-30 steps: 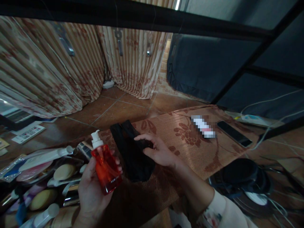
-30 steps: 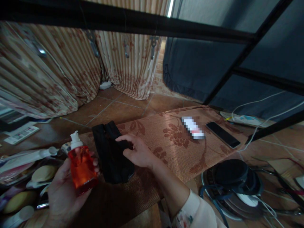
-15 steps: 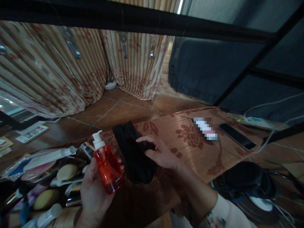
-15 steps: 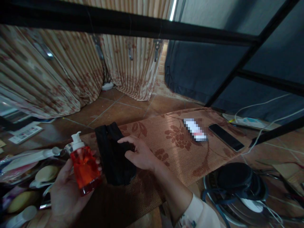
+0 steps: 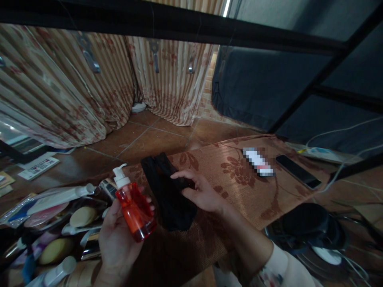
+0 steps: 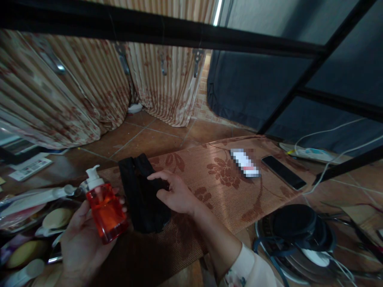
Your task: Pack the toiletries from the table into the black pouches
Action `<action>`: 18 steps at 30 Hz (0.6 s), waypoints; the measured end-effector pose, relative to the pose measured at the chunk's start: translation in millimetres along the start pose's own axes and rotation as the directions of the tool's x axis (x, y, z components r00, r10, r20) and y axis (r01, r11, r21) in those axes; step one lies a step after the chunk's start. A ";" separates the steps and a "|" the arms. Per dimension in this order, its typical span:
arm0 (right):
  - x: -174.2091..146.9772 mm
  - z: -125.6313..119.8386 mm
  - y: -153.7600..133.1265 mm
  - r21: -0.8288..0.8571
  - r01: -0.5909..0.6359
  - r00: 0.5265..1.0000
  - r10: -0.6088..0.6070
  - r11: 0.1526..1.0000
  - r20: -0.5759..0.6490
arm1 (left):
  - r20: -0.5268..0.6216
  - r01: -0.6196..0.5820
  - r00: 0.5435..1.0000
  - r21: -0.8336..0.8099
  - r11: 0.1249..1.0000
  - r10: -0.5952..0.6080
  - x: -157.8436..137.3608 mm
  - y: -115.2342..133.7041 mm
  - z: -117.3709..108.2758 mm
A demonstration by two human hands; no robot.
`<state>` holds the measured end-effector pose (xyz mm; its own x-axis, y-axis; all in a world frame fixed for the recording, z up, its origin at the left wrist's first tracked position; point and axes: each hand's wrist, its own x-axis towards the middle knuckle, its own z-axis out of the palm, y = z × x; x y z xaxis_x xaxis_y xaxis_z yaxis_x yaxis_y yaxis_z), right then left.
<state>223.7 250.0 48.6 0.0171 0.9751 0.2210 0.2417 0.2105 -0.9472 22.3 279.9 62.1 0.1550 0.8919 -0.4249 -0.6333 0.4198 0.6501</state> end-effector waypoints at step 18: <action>-1.6 3.0 0.2 0.033 -0.043 0.999 0.043 0.999 -0.011 | 0.086 0.018 0.996 0.034 0.999 -0.021 1.2 -3.4 -4.4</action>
<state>220.8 248.7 47.4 0.0381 0.9825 0.1826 0.2088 0.1708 -0.9629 21.3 278.7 56.6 0.2331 0.8940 -0.3827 -0.6043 0.4416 0.6632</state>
